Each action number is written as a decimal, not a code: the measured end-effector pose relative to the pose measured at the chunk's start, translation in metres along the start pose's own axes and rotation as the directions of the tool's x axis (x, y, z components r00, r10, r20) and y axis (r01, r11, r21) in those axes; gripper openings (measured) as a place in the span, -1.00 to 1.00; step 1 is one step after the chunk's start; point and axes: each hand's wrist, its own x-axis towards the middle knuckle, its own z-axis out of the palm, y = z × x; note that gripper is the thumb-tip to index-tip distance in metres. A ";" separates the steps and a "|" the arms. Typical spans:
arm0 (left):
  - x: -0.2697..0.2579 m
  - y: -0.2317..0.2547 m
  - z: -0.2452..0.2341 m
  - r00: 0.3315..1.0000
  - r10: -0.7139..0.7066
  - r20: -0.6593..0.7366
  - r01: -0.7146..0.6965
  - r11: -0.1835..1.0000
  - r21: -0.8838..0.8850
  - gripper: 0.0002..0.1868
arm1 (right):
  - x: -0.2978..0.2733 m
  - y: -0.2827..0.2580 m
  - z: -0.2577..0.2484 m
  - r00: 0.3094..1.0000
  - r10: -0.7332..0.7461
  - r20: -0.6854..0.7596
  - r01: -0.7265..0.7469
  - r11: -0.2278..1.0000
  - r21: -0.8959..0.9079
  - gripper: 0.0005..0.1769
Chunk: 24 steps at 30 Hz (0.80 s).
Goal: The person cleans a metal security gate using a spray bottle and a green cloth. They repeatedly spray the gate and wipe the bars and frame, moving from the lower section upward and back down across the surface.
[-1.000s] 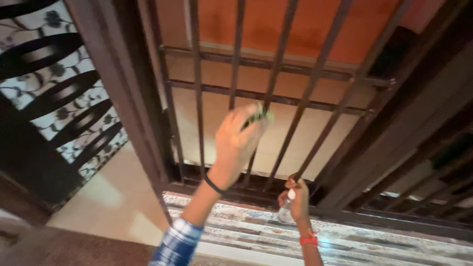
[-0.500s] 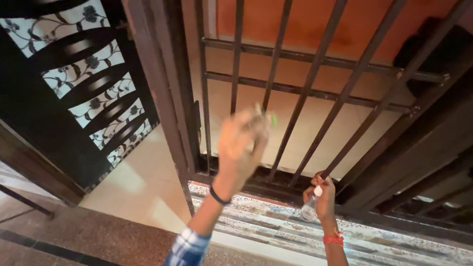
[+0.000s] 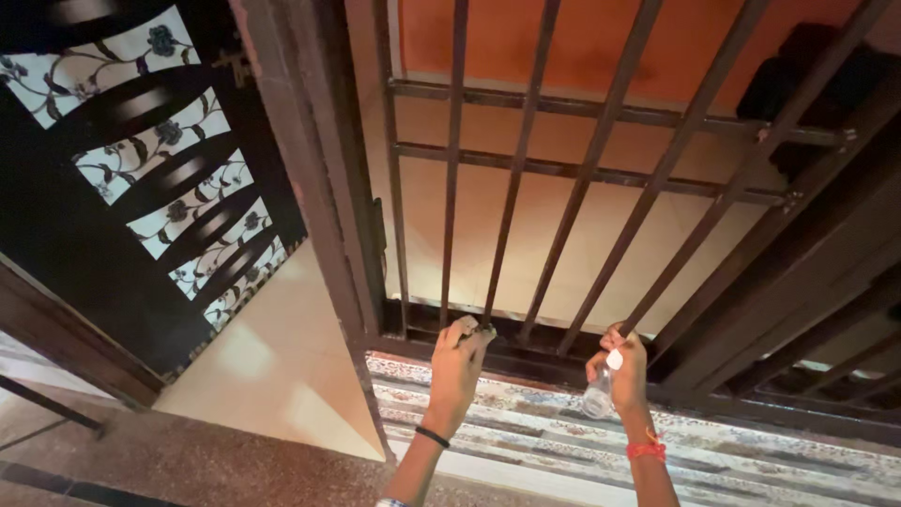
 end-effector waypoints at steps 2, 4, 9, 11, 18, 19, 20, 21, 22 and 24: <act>0.008 0.006 -0.018 0.995 0.008 0.100 -0.007 1.000 -0.009 -0.73 | -0.007 0.002 0.000 1.000 0.011 -0.017 -0.012 0.999 -0.030 -0.75; 0.049 0.029 -0.044 0.977 0.135 -0.165 -0.147 0.987 -0.062 -0.86 | -0.004 -0.002 0.002 0.998 0.032 -0.048 -0.036 0.997 -0.067 -0.78; 0.171 0.078 -0.109 0.892 0.236 -0.385 -0.237 0.970 0.047 -0.74 | -0.003 -0.004 0.006 0.997 0.054 -0.054 -0.054 0.999 0.001 -0.76; 0.185 0.078 -0.108 0.913 0.171 -0.370 -0.225 0.969 -0.107 -0.84 | -0.006 -0.004 0.004 0.999 0.023 -0.033 -0.024 1.000 -0.011 -0.74; 0.064 0.009 -0.052 0.958 -0.064 -0.281 0.045 0.996 -0.073 -0.85 | -0.005 -0.006 0.011 0.999 0.006 -0.034 -0.007 0.999 -0.038 -0.71; 0.045 0.000 -0.050 0.971 -0.118 -0.208 0.097 0.989 -0.109 -0.83 | -0.006 -0.006 0.010 0.999 0.007 -0.040 -0.009 0.999 -0.039 -0.71; 0.034 -0.008 -0.049 0.977 -0.169 -0.131 0.151 0.979 -0.140 -0.77 | -0.005 -0.005 0.010 0.999 -0.016 -0.029 0.015 0.999 -0.038 -0.72; 0.030 -0.013 -0.050 0.979 -0.184 -0.085 0.171 0.976 -0.136 -0.77 | -0.006 -0.004 0.008 0.999 -0.033 -0.018 0.032 0.999 -0.040 -0.72; 0.031 -0.014 -0.054 0.979 -0.198 -0.040 0.191 0.973 -0.132 -0.77 | -0.007 -0.002 0.006 0.999 -0.050 -0.006 0.050 0.998 -0.041 -0.73; 0.048 -0.005 -0.071 0.983 -0.155 -0.096 0.138 0.977 -0.162 -0.78 | -0.007 0.001 0.005 0.999 -0.021 -0.024 0.020 0.999 -0.037 -0.70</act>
